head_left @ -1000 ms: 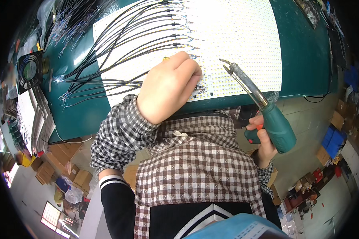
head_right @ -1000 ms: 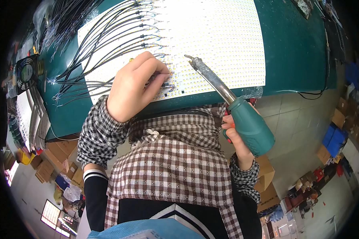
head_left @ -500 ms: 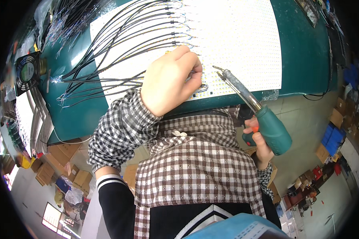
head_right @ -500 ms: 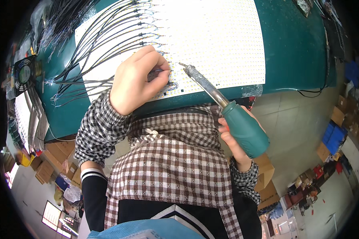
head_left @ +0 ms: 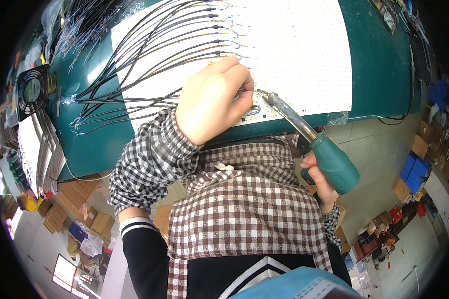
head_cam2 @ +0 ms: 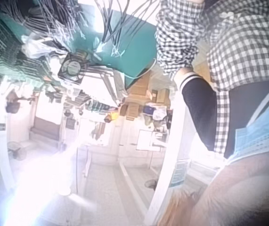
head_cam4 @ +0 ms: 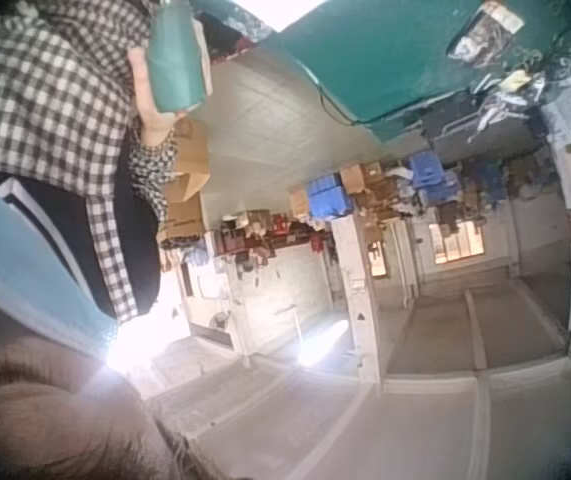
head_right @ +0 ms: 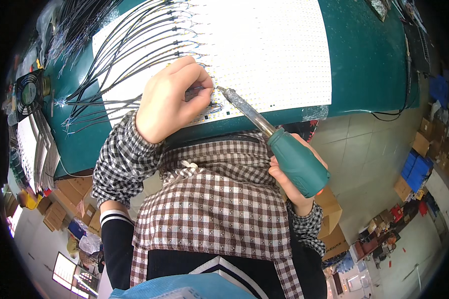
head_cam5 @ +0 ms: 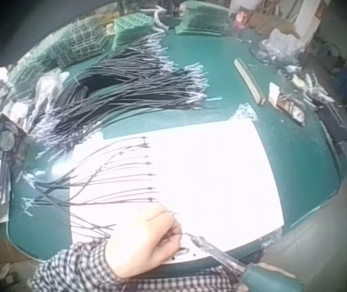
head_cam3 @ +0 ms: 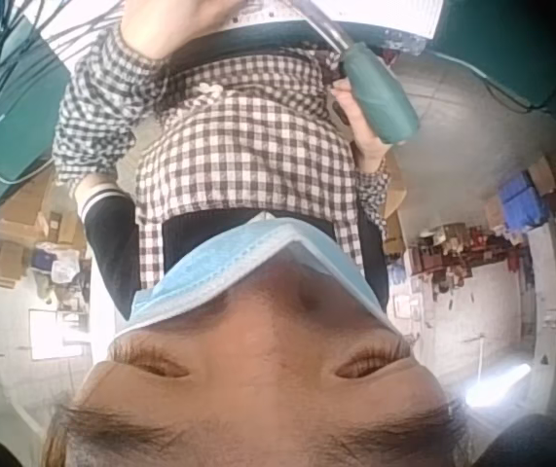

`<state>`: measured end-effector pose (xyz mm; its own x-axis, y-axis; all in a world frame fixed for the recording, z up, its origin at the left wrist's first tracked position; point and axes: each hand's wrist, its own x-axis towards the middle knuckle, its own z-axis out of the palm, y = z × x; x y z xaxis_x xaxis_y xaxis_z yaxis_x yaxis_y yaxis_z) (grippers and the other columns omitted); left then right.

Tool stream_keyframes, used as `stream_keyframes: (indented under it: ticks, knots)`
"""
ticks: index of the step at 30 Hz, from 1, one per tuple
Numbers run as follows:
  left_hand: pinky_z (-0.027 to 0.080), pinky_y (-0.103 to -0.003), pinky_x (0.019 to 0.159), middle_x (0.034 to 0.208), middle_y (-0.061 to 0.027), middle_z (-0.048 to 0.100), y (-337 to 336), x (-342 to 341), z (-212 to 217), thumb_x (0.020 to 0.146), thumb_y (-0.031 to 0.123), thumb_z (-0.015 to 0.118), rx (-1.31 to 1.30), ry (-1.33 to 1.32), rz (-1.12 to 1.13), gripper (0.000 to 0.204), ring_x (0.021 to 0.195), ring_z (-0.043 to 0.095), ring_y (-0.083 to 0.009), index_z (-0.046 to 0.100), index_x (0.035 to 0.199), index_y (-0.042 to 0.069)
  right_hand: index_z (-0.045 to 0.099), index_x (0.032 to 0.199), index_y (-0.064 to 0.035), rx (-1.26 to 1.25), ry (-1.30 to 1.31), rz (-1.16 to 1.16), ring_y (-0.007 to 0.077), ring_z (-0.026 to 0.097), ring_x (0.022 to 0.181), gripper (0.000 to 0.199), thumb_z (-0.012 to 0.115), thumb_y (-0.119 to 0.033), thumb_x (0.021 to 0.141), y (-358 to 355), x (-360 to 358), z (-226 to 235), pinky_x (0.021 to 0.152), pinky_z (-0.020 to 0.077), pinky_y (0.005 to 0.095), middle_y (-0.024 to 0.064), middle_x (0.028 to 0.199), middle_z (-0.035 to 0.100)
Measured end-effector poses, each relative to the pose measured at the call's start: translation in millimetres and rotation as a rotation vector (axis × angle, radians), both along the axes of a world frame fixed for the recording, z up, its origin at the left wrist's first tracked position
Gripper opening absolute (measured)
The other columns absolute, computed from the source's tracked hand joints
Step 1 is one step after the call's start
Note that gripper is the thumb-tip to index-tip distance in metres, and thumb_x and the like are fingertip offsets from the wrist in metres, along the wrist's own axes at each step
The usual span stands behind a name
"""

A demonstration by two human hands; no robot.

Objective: The person uses a soldering iron to attach black wires to a large LED panel. They hold the wires with one hand and apply the soldering iron with the other, working methodically across the panel's surface. The person occasionally adjusts the position of the panel and the bundle of wires to access different connection points.

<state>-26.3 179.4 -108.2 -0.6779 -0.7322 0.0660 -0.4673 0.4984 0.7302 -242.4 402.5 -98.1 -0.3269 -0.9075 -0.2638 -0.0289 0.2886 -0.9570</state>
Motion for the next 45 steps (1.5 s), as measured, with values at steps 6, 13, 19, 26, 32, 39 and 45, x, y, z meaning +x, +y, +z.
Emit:
stream_keyframes:
  ticks: [6, 13, 19, 26, 32, 39, 45]
  knots:
    - [0.051, -0.033, 0.062, 0.079, -0.0075, 0.059, 0, 0, 1, 0.077, 0.005, 0.068, 0.007, 0.001, -0.002, 0.008, 0.068, 0.064, -0.0226, 0.062, 0.082, 0.004, 0.055, 0.129, 0.0104, -0.045, 0.032, 0.052, 0.0177, 0.072, 0.084, 0.062, 0.082, -0.002, 0.074, -4, -2, -2, 0.077, 0.0600, 0.0312, 0.0148, 0.100, 0.071]
    - [0.051, -0.032, 0.062, 0.080, -0.0076, 0.060, -1, 0, 2, 0.077, 0.005, 0.068, 0.011, -0.006, -0.002, 0.008, 0.069, 0.064, -0.0225, 0.062, 0.082, 0.004, 0.056, 0.129, 0.0102, -0.038, 0.058, 0.065, 0.0165, 0.071, 0.083, 0.062, 0.082, -0.002, 0.074, -4, -2, -2, 0.076, 0.0592, 0.0305, 0.0138, 0.098, 0.071]
    - [0.051, -0.033, 0.063, 0.080, -0.0075, 0.060, -2, 0, 2, 0.077, 0.005, 0.068, 0.002, -0.008, -0.010, 0.008, 0.069, 0.064, -0.0224, 0.062, 0.082, 0.004, 0.055, 0.129, 0.0104, -0.038, 0.075, 0.048, 0.0167, 0.071, 0.082, 0.062, 0.082, -0.003, 0.075, -4, 0, -1, 0.077, 0.0589, 0.0303, 0.0138, 0.097, 0.072]
    - [0.051, -0.032, 0.063, 0.079, -0.0074, 0.059, -2, 0, 2, 0.078, 0.006, 0.068, -0.001, -0.009, -0.008, 0.008, 0.069, 0.064, -0.0223, 0.062, 0.083, 0.004, 0.052, 0.131, 0.0111, -0.079, 0.023, 0.042, 0.0188, 0.072, 0.084, 0.066, 0.083, -0.007, 0.076, -3, -3, -2, 0.077, 0.0594, 0.0317, 0.0160, 0.098, 0.072]
    - [0.050, -0.033, 0.064, 0.082, -0.0080, 0.060, -1, 0, 5, 0.080, 0.006, 0.069, -0.009, -0.044, -0.009, 0.009, 0.072, 0.063, -0.0241, 0.062, 0.085, 0.004, 0.048, 0.135, 0.0109, -0.063, 0.005, 0.021, 0.0199, 0.071, 0.086, 0.070, 0.083, -0.007, 0.077, -2, -3, -2, 0.078, 0.0601, 0.0332, 0.0179, 0.102, 0.071]
    - [0.048, -0.037, 0.072, 0.090, -0.0043, 0.062, 22, 16, 22, 0.076, 0.004, 0.076, -0.277, -0.007, -0.081, 0.020, 0.085, 0.060, -0.0267, 0.066, 0.093, 0.008, 0.063, 0.103, 0.0069, -0.009, 0.017, -0.060, 0.0231, 0.065, 0.079, 0.034, 0.069, -0.024, 0.091, -15, 7, 14, 0.076, 0.0535, 0.0370, 0.0162, 0.092, 0.067]
    - [0.049, -0.037, 0.076, 0.094, -0.0023, 0.062, 32, 22, 25, 0.072, 0.006, 0.078, -0.444, -0.107, -0.116, 0.024, 0.090, 0.061, -0.0241, 0.065, 0.092, 0.009, 0.063, 0.107, 0.0081, -0.041, 0.034, -0.070, 0.0238, 0.067, 0.077, 0.036, 0.068, -0.024, 0.091, -19, 6, 15, 0.075, 0.0538, 0.0368, 0.0188, 0.094, 0.068]
